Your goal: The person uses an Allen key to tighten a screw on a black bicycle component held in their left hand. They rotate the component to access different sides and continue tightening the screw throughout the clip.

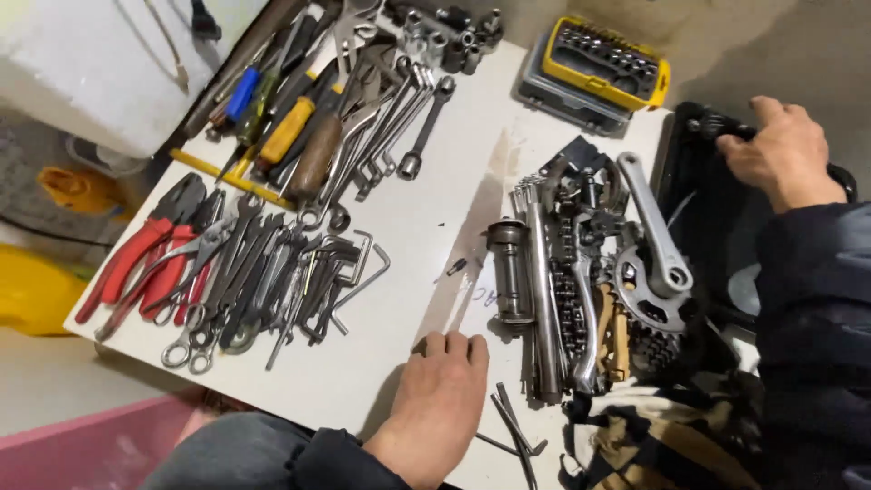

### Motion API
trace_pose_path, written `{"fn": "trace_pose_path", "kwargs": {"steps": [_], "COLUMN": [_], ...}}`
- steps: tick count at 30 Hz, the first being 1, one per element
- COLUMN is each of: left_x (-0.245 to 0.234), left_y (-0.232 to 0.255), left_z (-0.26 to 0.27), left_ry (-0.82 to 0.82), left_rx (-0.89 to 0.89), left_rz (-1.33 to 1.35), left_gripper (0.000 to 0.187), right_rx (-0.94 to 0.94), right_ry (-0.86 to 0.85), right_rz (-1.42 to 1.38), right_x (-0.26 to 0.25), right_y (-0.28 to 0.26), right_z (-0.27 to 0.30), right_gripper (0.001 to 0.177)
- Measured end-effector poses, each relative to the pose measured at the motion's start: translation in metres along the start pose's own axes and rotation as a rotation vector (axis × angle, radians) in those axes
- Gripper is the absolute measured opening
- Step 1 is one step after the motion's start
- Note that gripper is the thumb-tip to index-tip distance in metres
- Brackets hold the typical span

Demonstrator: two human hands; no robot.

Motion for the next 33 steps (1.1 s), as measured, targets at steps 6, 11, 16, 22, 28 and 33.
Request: {"fn": "trace_pose_path", "kwargs": {"steps": [6,11,16,22,28,33], "left_x": [-0.003,-0.005,-0.02,-0.041,-0.035,-0.038], "left_y": [0.004,0.004,0.0,-0.021,-0.042,-0.045], "left_z": [0.002,0.006,0.012,0.016,0.016,0.016], "left_ry": [-0.395,-0.358,-0.233,-0.719,-0.386,-0.345], "left_rx": [0.001,0.046,0.069,-0.153,-0.02,-0.034], "left_rz": [0.015,-0.084,-0.102,0.168,0.193,0.234], "left_gripper": [0.061,0.059,0.045,0.084,0.072,0.067], "right_rx": [-0.026,-0.207,-0.316,-0.645,-0.679,-0.67], "right_ry": [-0.056,0.173,0.316,0.378,0.353,0.335], "right_rz": [0.057,0.037,-0.1,-0.641,-0.039,0.457], "right_x": [0.04,0.067,0.081,0.162,0.166,0.145], "right_y": [0.017,0.042,0.049,0.093,0.102,0.104], "right_z": [-0.033,-0.053,-0.051,-0.073,-0.017,0.09], "right_gripper": [0.067,0.054,0.04,0.044,0.027,0.025]}}
Point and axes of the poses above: each hand's wrist, its own z-axis away from the middle knuckle, its own x-axis out of the palm, y = z × x, the point moved 8 cm from there along -z, towards the middle knuckle, and after that the axes turned 1 degree about -y, right-handed, at the moved point
